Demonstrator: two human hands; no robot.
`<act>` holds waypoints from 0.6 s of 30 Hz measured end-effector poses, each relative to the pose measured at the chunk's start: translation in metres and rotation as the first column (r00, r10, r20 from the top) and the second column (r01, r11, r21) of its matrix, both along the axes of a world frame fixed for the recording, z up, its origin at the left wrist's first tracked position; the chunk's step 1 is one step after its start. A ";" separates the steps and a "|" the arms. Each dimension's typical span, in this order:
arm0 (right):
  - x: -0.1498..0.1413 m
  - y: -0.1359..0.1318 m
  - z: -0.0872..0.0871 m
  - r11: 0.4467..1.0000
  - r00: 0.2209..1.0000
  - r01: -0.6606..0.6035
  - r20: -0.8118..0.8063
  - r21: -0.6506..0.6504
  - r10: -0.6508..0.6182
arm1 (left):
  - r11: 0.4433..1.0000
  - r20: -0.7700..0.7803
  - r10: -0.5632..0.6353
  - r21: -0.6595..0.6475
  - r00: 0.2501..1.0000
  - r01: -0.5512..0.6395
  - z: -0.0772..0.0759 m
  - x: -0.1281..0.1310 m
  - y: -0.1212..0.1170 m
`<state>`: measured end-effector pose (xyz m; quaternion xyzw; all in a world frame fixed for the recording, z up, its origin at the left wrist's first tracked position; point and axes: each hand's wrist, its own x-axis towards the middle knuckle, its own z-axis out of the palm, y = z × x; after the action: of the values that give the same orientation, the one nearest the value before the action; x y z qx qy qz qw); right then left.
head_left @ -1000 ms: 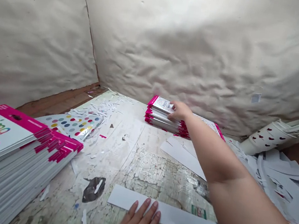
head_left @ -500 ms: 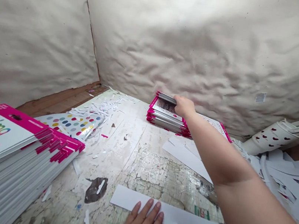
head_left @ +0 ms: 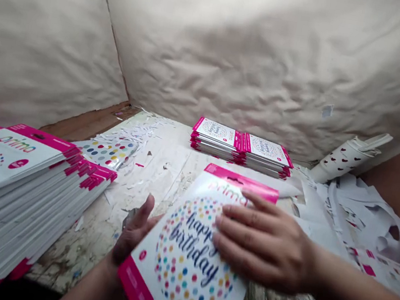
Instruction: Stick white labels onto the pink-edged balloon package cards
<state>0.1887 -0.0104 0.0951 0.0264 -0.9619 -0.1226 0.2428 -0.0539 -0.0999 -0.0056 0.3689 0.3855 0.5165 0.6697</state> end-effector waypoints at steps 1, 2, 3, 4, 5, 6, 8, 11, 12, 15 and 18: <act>0.015 -0.017 -0.006 0.999 0.999 0.040 0.011 0.009 -0.040 | 0.999 0.003 -0.043 -0.009 0.999 0.043 0.006 0.005 0.003; 0.028 -0.029 -0.014 0.992 0.990 0.120 -0.067 -0.036 -0.122 | 0.997 0.013 -0.077 -0.014 0.997 0.077 0.010 0.013 0.004; 0.040 -0.038 -0.024 0.967 0.950 0.202 -0.207 -0.156 -0.232 | 0.996 0.018 -0.089 -0.006 0.996 0.089 0.012 0.022 0.004; 0.051 -0.045 -0.034 0.909 0.862 0.238 -0.356 -0.343 -0.360 | 0.997 0.014 -0.078 0.017 0.997 0.078 0.012 0.033 0.002; 0.059 -0.050 -0.044 0.810 0.749 0.197 -0.449 -0.552 -0.488 | 0.997 -0.001 -0.051 0.056 0.999 0.051 0.011 0.042 -0.001; 0.064 -0.056 -0.053 0.683 0.660 0.095 -0.467 -0.725 -0.588 | 0.993 -0.028 -0.018 0.113 0.999 0.021 0.008 0.052 -0.006; 0.068 -0.071 -0.068 0.418 0.639 -0.108 -0.385 -0.902 -0.666 | 0.970 -0.130 0.016 0.241 0.991 0.016 0.003 0.066 -0.017; 0.060 -0.097 -0.080 0.209 0.664 -0.222 -0.305 -0.952 -0.682 | 0.886 -0.294 0.120 0.463 0.948 0.031 0.001 0.079 -0.032; 0.056 -0.104 -0.082 0.182 0.657 -0.258 -0.311 -0.949 -0.687 | 0.847 -0.304 0.173 0.531 0.937 0.016 0.002 0.083 -0.034; 0.047 -0.112 -0.088 0.173 0.641 -0.318 -0.346 -0.932 -0.686 | 0.753 -0.242 0.269 0.657 0.932 -0.047 0.007 0.092 -0.033; 0.046 -0.107 -0.095 0.189 0.632 -0.282 -0.330 -0.941 -0.701 | 0.716 -0.208 0.303 0.694 0.930 -0.079 0.005 0.096 -0.028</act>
<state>0.2347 -0.1172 0.0002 -0.3341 -0.6180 0.4629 0.5405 0.0426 -0.1279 -0.0002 0.6191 0.3076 0.6241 0.3641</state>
